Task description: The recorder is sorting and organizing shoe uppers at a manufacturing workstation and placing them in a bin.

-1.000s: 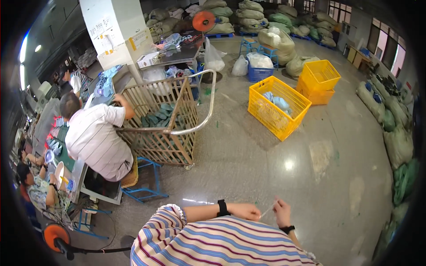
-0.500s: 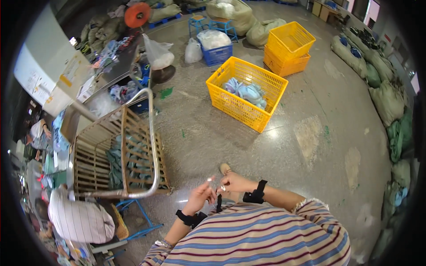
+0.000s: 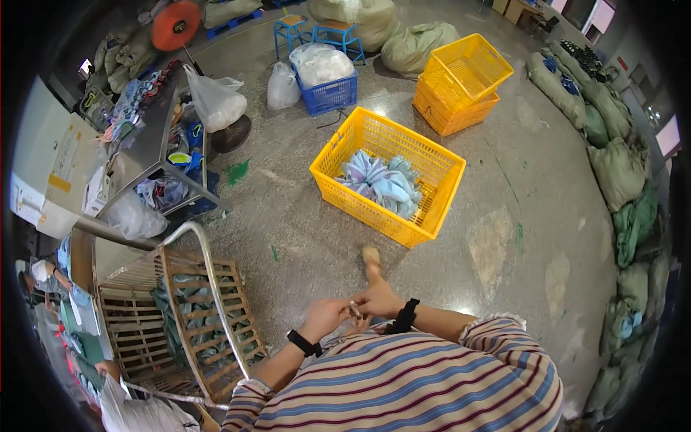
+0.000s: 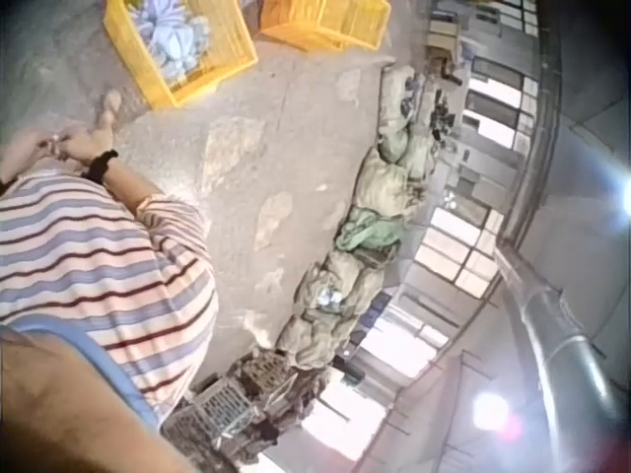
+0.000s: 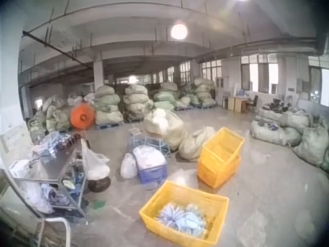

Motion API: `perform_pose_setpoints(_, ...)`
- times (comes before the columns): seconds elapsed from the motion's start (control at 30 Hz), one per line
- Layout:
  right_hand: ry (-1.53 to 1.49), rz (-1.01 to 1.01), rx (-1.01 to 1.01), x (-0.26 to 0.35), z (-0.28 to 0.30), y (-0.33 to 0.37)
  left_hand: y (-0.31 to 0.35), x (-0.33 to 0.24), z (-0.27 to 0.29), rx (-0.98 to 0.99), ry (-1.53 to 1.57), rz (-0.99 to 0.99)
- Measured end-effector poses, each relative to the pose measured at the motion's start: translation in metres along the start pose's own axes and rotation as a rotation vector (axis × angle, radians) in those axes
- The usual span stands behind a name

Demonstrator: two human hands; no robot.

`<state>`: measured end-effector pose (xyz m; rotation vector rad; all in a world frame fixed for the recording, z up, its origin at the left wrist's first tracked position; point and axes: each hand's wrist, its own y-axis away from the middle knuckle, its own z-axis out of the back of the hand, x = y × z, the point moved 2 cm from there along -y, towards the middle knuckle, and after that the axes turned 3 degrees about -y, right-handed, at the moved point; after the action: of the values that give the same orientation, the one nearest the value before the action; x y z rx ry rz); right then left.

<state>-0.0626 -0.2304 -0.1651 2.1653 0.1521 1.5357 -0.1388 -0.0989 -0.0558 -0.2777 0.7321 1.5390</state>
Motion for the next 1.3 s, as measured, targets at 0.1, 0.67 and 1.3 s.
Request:
perform_pose_setpoints(0.1,-0.023,0.125,0.103,0.019,0.045,-0.038,-0.023,0.03,0.017,-0.034,-0.081,0.1)
perform_pose_setpoints(0.67,0.765,-0.741,-0.742,-0.068,0.34,-0.143,-0.009,0.14,0.029,0.173,0.096,0.663)
perform_pose_setpoints(1.3,0.731,-0.209,-0.956,-0.011,0.429,-0.191,-0.081,0.185,-0.033,-0.343,0.617,0.777)
